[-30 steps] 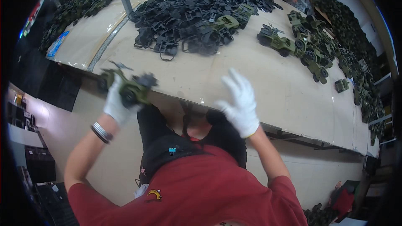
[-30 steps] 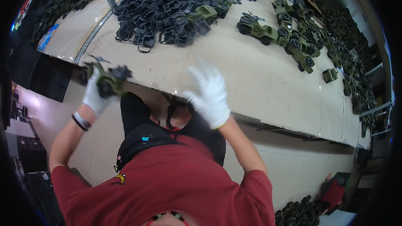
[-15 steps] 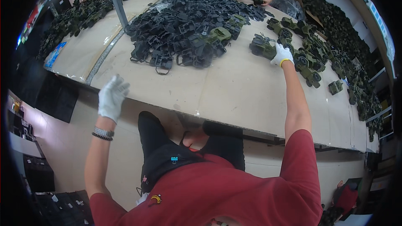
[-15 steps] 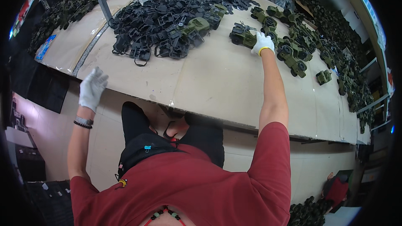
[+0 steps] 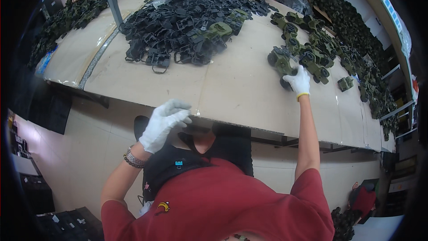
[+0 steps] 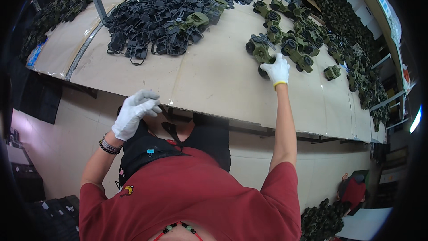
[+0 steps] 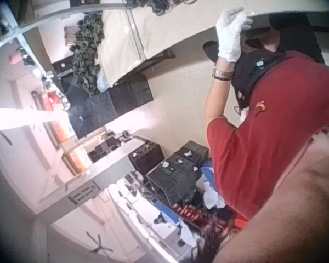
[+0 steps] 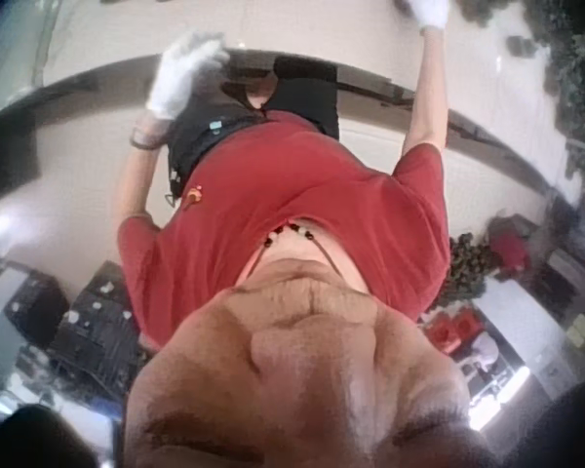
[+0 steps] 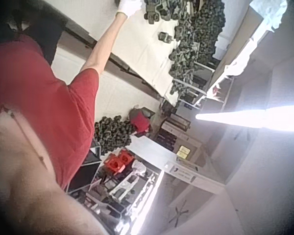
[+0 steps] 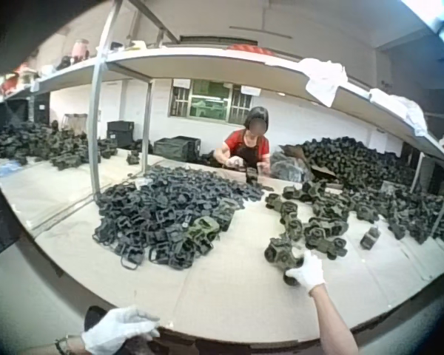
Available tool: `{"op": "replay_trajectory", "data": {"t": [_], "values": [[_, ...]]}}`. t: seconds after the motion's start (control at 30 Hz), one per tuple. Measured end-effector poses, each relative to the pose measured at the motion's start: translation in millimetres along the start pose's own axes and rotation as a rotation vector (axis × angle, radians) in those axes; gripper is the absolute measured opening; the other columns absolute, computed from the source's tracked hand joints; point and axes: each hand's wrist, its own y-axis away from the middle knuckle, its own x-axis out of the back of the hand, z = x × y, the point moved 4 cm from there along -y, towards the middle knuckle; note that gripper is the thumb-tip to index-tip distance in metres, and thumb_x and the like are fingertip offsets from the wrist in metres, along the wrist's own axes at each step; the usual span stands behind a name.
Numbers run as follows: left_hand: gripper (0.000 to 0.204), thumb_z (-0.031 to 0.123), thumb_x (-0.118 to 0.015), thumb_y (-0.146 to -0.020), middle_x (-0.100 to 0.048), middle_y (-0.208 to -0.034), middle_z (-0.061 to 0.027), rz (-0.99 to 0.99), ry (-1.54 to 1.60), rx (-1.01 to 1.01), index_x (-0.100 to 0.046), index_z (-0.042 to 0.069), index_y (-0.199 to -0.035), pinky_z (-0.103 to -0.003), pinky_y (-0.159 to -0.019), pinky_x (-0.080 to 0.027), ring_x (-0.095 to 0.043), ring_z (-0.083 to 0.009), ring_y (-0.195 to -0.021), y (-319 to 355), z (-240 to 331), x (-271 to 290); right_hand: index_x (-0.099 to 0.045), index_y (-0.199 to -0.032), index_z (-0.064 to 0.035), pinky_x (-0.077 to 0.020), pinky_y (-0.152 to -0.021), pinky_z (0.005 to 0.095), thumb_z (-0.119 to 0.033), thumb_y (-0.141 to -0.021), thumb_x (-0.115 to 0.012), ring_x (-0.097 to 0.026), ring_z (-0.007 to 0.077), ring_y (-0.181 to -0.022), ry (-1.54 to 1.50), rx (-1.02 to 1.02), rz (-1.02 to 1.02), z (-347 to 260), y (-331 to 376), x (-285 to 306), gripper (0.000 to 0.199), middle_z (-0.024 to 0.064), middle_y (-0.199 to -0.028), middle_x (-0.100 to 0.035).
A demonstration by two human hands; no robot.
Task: Sorting and assembling toy military truck components on a factory workbench.
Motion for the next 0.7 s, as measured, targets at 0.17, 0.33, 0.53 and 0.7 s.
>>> {"op": "replay_trajectory", "data": {"t": [0.17, 0.33, 0.53, 0.7], "values": [[0.068, 0.036, -0.069, -0.095, -0.055, -0.136, -0.0185, -0.286, 0.053, 0.037, -0.043, -0.004, -0.143, -0.034, -0.096, -0.050, -0.061, -0.0227, -0.117, -17.5, -13.2, -44.8, -0.057, -0.116, -0.0027, -0.0528, -0.081, 0.0327, -0.019, -0.072, -0.083, -0.063, 0.0210, -0.090, -1.049, -0.040, -0.244, -73.1, 97.2, 17.0, 0.054, 0.0098, -0.101, -0.064], [0.062, 0.042, -0.068, -0.095, -0.060, -0.132, -0.0071, -0.200, 0.425, -0.057, -0.048, 0.006, -0.141, -0.037, -0.103, -0.046, -0.058, -0.0196, -0.121, -43.1, -32.9, -50.3, -0.056, -0.122, -0.0016, -0.0492, -0.094, 0.0365, -0.027, -0.076, -0.083, -0.061, 0.0236, -0.105, -1.045, 0.327, -0.448, -214.6, 190.5, 37.3, 0.059, 0.0119, -0.112, -0.062], [0.031, 0.031, -0.062, -0.100, -0.068, -0.117, -0.0090, 0.221, 0.844, 0.031, -0.065, 0.006, -0.119, -0.040, -0.097, -0.054, -0.067, -0.0231, -0.108, -21.1, -29.1, 1.7, -0.065, -0.126, -0.0082, -0.0491, -0.091, 0.0347, -0.011, -0.084, -0.067, -0.063, 0.0221, -0.102, -0.648, 0.629, -0.289, -269.9, 98.3, 18.1, 0.042, 0.0093, -0.120, -0.068], [0.036, 0.029, -0.061, -0.100, -0.067, -0.116, -0.0118, 0.322, 0.761, -0.027, -0.062, 0.002, -0.123, -0.041, -0.097, -0.054, -0.066, -0.0247, -0.108, -17.2, -38.7, 22.0, -0.062, -0.128, -0.0208, -0.0508, -0.097, 0.0420, 0.001, -0.075, -0.063, -0.057, 0.0327, -0.113, -0.139, 1.015, 0.015, -299.1, 14.8, -72.1, 0.057, 0.0065, -0.141, -0.055]]}}
